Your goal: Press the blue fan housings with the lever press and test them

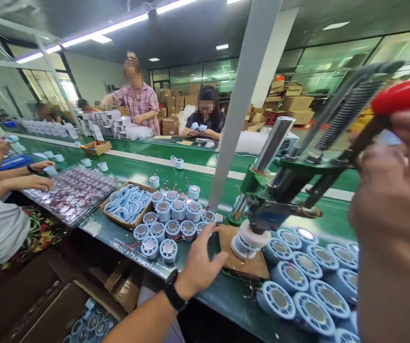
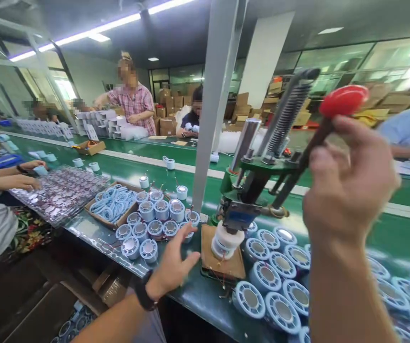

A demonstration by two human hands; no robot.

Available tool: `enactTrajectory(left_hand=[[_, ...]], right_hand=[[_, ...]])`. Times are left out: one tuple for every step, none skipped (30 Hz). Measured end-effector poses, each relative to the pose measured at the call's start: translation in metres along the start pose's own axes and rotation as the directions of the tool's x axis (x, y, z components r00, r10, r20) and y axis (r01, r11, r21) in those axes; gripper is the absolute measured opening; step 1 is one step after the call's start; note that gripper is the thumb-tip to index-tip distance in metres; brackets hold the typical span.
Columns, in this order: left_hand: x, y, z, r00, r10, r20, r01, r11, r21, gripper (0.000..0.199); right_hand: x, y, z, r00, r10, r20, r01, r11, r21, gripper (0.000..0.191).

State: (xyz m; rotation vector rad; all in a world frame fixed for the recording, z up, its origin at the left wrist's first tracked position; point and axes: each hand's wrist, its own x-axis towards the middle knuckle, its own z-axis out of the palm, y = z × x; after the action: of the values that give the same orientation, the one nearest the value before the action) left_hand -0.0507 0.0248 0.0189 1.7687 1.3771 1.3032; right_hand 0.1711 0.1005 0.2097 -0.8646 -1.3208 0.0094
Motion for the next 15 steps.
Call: enactTrajectory(left_hand=[[0.001,-0.001,-0.028,0.997,0.006,-0.074,0.004,0.99,0.14,0.057],[0.006,-0.004,-0.06,0.988,0.01,-0.155,0.039,0.951,0.306,0.046],[0.012,-0.009,-0.094,0.972,-0.008,-0.236,0.129,0.856,0.501,0.039],[0.021,-0.016,-0.127,0.95,-0.035,-0.309,0.211,0.804,0.557,0.039],[0.031,-0.024,-0.159,0.932,-0.062,-0.357,0.274,0.765,0.583,0.042],[0.041,-0.035,-0.187,0.918,-0.095,-0.386,0.331,0.72,0.61,0.043],[0.05,-0.045,-0.21,0.908,-0.134,-0.396,0.377,0.671,0.638,0.041],[0.057,-0.056,-0.227,0.905,-0.176,-0.388,0.408,0.623,0.667,0.038],[0.063,-0.065,-0.239,0.902,-0.215,-0.374,0.426,0.577,0.697,0.034],[0.067,-0.072,-0.245,0.9,-0.248,-0.358,0.435,0.535,0.724,0.029],[0.068,-0.077,-0.248,0.899,-0.273,-0.342,0.436,0.498,0.75,0.026],[0.069,-0.08,-0.249,0.899,-0.288,-0.329,0.432,0.468,0.771,0.023],[0.067,-0.08,-0.248,0.9,-0.296,-0.321,0.427,0.443,0.788,0.022],[0.066,-0.078,-0.247,0.901,-0.297,-0.315,0.421,0.427,0.801,0.023],[0.064,-0.075,-0.245,0.904,-0.289,-0.314,0.414,0.416,0.81,0.025]], right_hand=[[-0.026,0.003,0.005,0.996,-0.004,-0.084,0.012,0.996,0.091,0.05],[-0.058,0.009,0.008,0.986,0.004,-0.165,0.021,0.988,0.152,0.051],[-0.091,0.015,0.011,0.976,0.033,-0.213,0.005,0.985,0.172,0.054],[-0.125,0.023,0.013,0.973,0.085,-0.216,-0.049,0.985,0.166,0.06],[-0.156,0.032,0.016,0.971,0.162,-0.174,-0.14,0.981,0.132,0.07],[-0.183,0.041,0.019,0.959,0.265,-0.1,-0.259,0.963,0.072,0.08],[-0.204,0.049,0.023,0.924,0.381,-0.018,-0.381,0.924,-0.005,0.091],[-0.219,0.055,0.027,0.872,0.488,0.042,-0.484,0.871,-0.081,0.098],[-0.229,0.061,0.032,0.816,0.573,0.077,-0.56,0.816,-0.139,0.101],[-0.233,0.064,0.037,0.777,0.623,0.09,-0.604,0.779,-0.168,0.101],[-0.233,0.066,0.041,0.759,0.645,0.088,-0.626,0.76,-0.173,0.099],[-0.23,0.067,0.045,0.757,0.649,0.076,-0.632,0.757,-0.168,0.096],[-0.227,0.066,0.048,0.767,0.639,0.06,-0.625,0.764,-0.16,0.093],[-0.223,0.064,0.049,0.782,0.622,0.04,-0.61,0.777,-0.156,0.09],[-0.221,0.062,0.05,0.797,0.604,0.02,-0.594,0.788,-0.161,0.087]])
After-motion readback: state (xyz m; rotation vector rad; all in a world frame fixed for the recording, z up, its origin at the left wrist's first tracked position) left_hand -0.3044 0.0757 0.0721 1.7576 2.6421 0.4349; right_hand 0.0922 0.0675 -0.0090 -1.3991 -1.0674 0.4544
